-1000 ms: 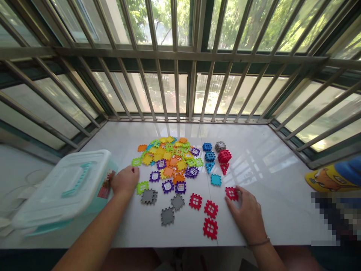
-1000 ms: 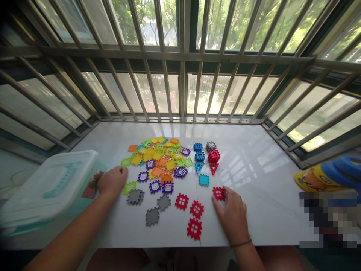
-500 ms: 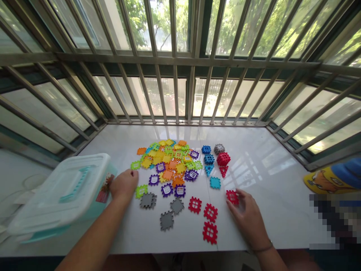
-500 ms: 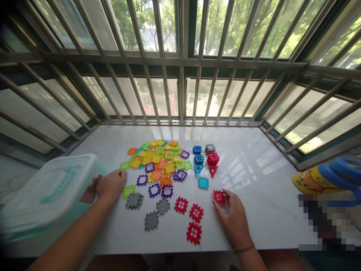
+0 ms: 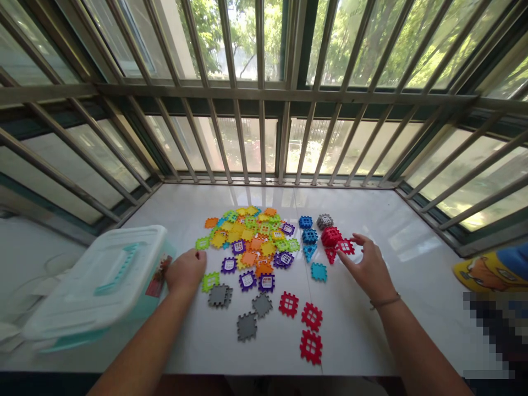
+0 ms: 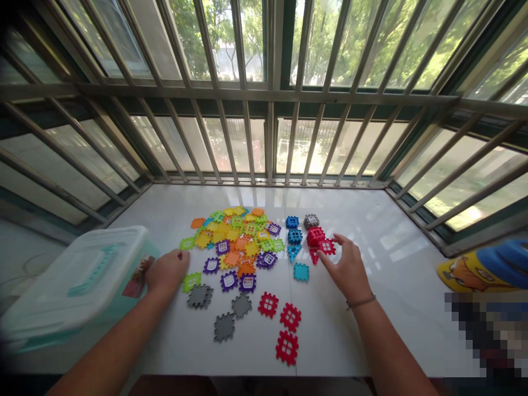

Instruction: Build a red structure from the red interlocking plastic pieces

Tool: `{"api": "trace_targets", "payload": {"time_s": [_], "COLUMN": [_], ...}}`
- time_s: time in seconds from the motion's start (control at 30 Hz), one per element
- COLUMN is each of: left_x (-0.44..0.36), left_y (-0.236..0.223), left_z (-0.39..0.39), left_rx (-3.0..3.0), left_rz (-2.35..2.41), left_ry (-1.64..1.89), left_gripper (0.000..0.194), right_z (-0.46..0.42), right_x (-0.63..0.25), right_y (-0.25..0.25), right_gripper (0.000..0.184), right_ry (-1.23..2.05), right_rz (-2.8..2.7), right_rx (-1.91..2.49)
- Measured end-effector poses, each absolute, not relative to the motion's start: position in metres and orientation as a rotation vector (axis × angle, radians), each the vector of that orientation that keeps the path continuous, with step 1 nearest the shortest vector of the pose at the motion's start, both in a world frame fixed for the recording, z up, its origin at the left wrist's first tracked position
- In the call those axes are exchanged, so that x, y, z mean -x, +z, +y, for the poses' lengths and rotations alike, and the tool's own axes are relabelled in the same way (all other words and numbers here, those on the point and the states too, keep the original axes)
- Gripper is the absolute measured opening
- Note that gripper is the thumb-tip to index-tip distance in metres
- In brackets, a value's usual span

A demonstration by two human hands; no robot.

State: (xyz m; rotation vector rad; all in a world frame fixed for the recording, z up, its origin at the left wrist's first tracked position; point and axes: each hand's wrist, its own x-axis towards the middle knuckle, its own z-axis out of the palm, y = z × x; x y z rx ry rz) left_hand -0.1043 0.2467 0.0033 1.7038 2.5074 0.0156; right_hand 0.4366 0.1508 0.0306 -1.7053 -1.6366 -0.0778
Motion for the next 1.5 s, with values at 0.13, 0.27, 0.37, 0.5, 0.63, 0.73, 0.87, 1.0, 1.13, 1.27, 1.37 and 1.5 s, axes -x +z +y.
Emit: {"api": "trace_targets", "payload": {"time_s": [0.13,0.27,0.37,0.5,0.63,0.73,0.87,1.0,1.13,1.27,1.37,1.5], "left_x": [0.105,0.106,0.105,0.105,0.105,0.105,0.105,0.105,0.105,0.104,0.106,0.107], "left_y": [0.002,0.001,0.001,0.002,0.002,0.002,0.001,0.001,0.001,0.002,0.000,-0.002], "left_z": [0.247,0.247,0.247,0.248,0.247,0.248,0.248,0.248,0.247,0.247,0.248,0.248], "left_rx": [-1.708,-1.714,-1.719,-1.710,-1.707,-1.705,-1.708,-1.705,-1.703,-1.698,-1.699,-1.710], "left_rz": [2.509,2.512,2.515,2.514,2.518,2.517,2.520,2.516,2.528,2.527,2.526,2.522], "left_ry": [0.009,0.000,-0.001,0.006,0.017,0.010,0.003,0.023,0.022,0.013,0.005,0.017], "left_gripper": [0.065,0.065,0.064,0.063,0.063,0.062,0.063,0.063,0.063,0.062,0.062,0.062], "right_z": [0.182,0.201,0.208,0.212,0.215,0.218,0.219,0.220,0.220,0.216,0.206,0.173], "right_x": [-0.444,-0.447,-0.447,-0.447,-0.447,-0.447,-0.447,-0.447,-0.446,-0.444,-0.440,-0.424], "right_y": [0.033,0.030,0.026,0.023,0.021,0.021,0.021,0.020,0.018,0.020,0.027,0.035], "right_gripper": [0.080,0.078,0.077,0.075,0.074,0.074,0.073,0.072,0.071,0.068,0.065,0.059], "right_ry": [-0.090,-0.074,-0.064,-0.062,-0.063,-0.066,-0.070,-0.088,-0.105,-0.131,-0.162,-0.143], "right_rz": [-1.709,-1.759,-1.762,-1.766,-1.771,-1.774,-1.799,-1.822,-1.827,-1.824,-1.809,-1.755], "right_rx": [1.701,1.707,1.710,1.720,1.720,1.727,1.728,1.707,1.685,1.663,1.640,1.638]}}
